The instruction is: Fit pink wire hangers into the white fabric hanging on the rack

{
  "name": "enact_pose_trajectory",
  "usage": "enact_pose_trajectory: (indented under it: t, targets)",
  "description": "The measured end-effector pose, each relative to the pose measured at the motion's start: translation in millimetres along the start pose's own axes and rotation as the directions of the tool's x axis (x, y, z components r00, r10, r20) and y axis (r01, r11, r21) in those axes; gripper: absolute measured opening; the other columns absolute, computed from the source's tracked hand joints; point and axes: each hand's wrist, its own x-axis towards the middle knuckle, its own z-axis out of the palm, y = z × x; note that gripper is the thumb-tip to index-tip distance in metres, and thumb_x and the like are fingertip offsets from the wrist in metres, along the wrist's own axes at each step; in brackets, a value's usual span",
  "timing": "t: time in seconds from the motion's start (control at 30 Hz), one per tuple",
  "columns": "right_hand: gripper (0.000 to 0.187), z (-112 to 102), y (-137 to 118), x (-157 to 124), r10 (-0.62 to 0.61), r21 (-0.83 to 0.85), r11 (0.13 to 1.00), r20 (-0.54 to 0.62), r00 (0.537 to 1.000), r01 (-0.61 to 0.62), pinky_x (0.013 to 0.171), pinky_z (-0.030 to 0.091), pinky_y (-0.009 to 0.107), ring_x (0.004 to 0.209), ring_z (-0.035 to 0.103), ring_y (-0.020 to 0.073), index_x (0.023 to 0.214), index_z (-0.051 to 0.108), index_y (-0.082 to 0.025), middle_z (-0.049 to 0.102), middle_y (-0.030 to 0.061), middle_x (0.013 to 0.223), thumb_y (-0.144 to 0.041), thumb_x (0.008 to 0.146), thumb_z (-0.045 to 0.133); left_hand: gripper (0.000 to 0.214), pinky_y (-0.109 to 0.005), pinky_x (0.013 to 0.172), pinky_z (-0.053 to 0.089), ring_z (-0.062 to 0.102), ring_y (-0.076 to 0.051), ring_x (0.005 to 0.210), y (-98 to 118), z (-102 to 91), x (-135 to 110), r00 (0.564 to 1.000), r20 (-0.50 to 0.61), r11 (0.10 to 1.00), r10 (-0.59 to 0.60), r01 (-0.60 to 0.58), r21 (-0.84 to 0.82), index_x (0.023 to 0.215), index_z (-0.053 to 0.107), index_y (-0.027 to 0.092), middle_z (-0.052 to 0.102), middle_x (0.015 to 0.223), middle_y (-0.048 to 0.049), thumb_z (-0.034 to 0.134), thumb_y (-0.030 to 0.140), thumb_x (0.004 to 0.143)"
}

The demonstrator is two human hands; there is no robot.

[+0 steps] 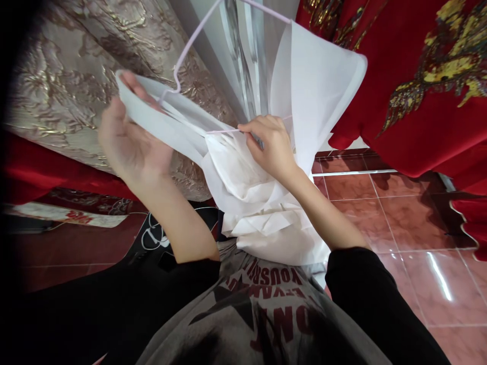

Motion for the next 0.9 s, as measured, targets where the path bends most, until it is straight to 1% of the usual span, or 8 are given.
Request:
enact_pose_trajectory:
  t: [0.2, 0.37, 0.53, 0.6, 0.67, 0.77, 0.83, 0.9]
  targets:
    - [0.022, 1, -7, 2, 0.017, 0.002, 1.0, 0.022, 1.0, -0.017, 0.099, 0.043, 0.042, 0.095, 0.058, 0.0172, 0.106, 0.067, -0.022, 0.066, 0.003, 0.097, -0.025, 0.097, 0.048, 0.029, -0.025, 0.127, 0.024, 0.021, -0.01, 0.152, -48, -42.5, -26, 0.953, -0.277, 0.99, 0.124, -0.136, -0.025, 0.105, 0.062, 0.02, 0.061, 0.139, 0.0038, 0.035, 0.01, 0.1]
    - [0.023, 9, -21, 5, 0.055, 0.031, 0.998, 0.04, 0.998, -0.056, 0.101, 0.043, 0.043, 0.102, 0.058, 0.0183, 0.11, 0.065, -0.026, 0.067, 0.0018, 0.106, -0.034, 0.098, 0.047, 0.025, -0.035, 0.122, 0.033, 0.042, -0.02, 0.144, -81, -13.7, -43, 0.997, -0.07, 0.999, -0.043, 0.042, -0.008, 0.113, 0.063, 0.018, 0.058, 0.143, -0.0052, 0.041, 0.019, 0.1]
    - [0.025, 0, -43, 5, 0.149, 0.033, 0.988, 0.072, 0.986, -0.151, 0.107, 0.044, 0.041, 0.107, 0.058, 0.0175, 0.108, 0.064, -0.032, 0.067, 0.0007, 0.111, -0.043, 0.098, 0.045, 0.017, -0.035, 0.109, 0.045, 0.059, -0.024, 0.127, -92, 12.2, -48, 0.998, -0.042, 0.996, 0.054, -0.05, 0.079, 0.105, 0.063, 0.021, 0.067, 0.119, -0.0067, 0.051, 0.033, 0.102]
    - [0.027, -11, -48, -2, 0.14, 0.057, 0.989, -0.024, 0.99, -0.139, 0.109, 0.045, 0.041, 0.115, 0.058, 0.0189, 0.109, 0.065, -0.032, 0.065, 0.0015, 0.119, -0.046, 0.098, 0.044, 0.018, -0.034, 0.105, 0.047, 0.06, -0.024, 0.124, -93, 10.9, -48, 0.995, -0.061, 0.985, 0.082, -0.072, 0.158, 0.1, 0.063, 0.023, 0.068, 0.11, -0.006, 0.05, 0.036, 0.103]
    - [0.03, -23, -42, -14, 0.175, 0.048, 0.985, -0.306, 0.936, -0.168, 0.112, 0.044, 0.045, 0.128, 0.054, 0.0215, 0.116, 0.062, -0.032, 0.058, 0.0021, 0.13, -0.048, 0.098, 0.044, 0.018, -0.033, 0.101, 0.049, 0.06, -0.024, 0.123, -94, 7.4, -48, 0.992, -0.071, 0.975, 0.1, -0.084, 0.208, 0.097, 0.062, 0.025, 0.068, 0.105, -0.0052, 0.05, 0.037, 0.104]
    - [0.053, -38, -10, -34, 0.307, 0.108, 0.942, -0.665, 0.681, -0.319, 0.119, 0.034, 0.054, 0.147, 0.036, 0.0253, 0.138, 0.046, -0.035, 0.041, 0.0032, 0.148, -0.053, 0.089, 0.059, 0.016, -0.034, 0.095, 0.051, 0.062, -0.025, 0.119, -95, 3.1, -47, 0.991, -0.04, 0.977, 0.129, -0.121, 0.174, 0.096, 0.062, 0.026, 0.067, 0.103, -0.0051, 0.055, 0.039, 0.102]
    - [0.087, -43, 18, -44, 0.462, 0.286, 0.885, -0.629, 0.625, -0.367, 0.119, 0.032, 0.056, 0.148, 0.034, 0.0272, 0.146, 0.035, -0.033, 0.037, 0.0086, 0.151, -0.057, 0.073, 0.076, 0.019, -0.036, 0.093, 0.051, 0.063, -0.026, 0.116, -97, 1.6, -46, 0.99, -0.009, 0.982, 0.142, -0.14, 0.128, 0.096, 0.063, 0.024, 0.066, 0.101, -0.0055, 0.06, 0.042, 0.099]
    - [0.099, -43, 40, -49, 0.579, 0.47, 0.801, -0.454, 0.677, -0.37, 0.114, 0.04, 0.055, 0.135, 0.05, 0.0272, 0.143, 0.037, -0.026, 0.047, 0.014, 0.142, -0.062, 0.062, 0.081, 0.022, -0.037, 0.091, 0.051, 0.063, -0.026, 0.114, -99, 0.5, -45, 0.989, -0.007, 0.982, 0.145, -0.143, 0.12, 0.095, 0.064, 0.024, 0.066, 0.101, -0.0057, 0.064, 0.046, 0.097]
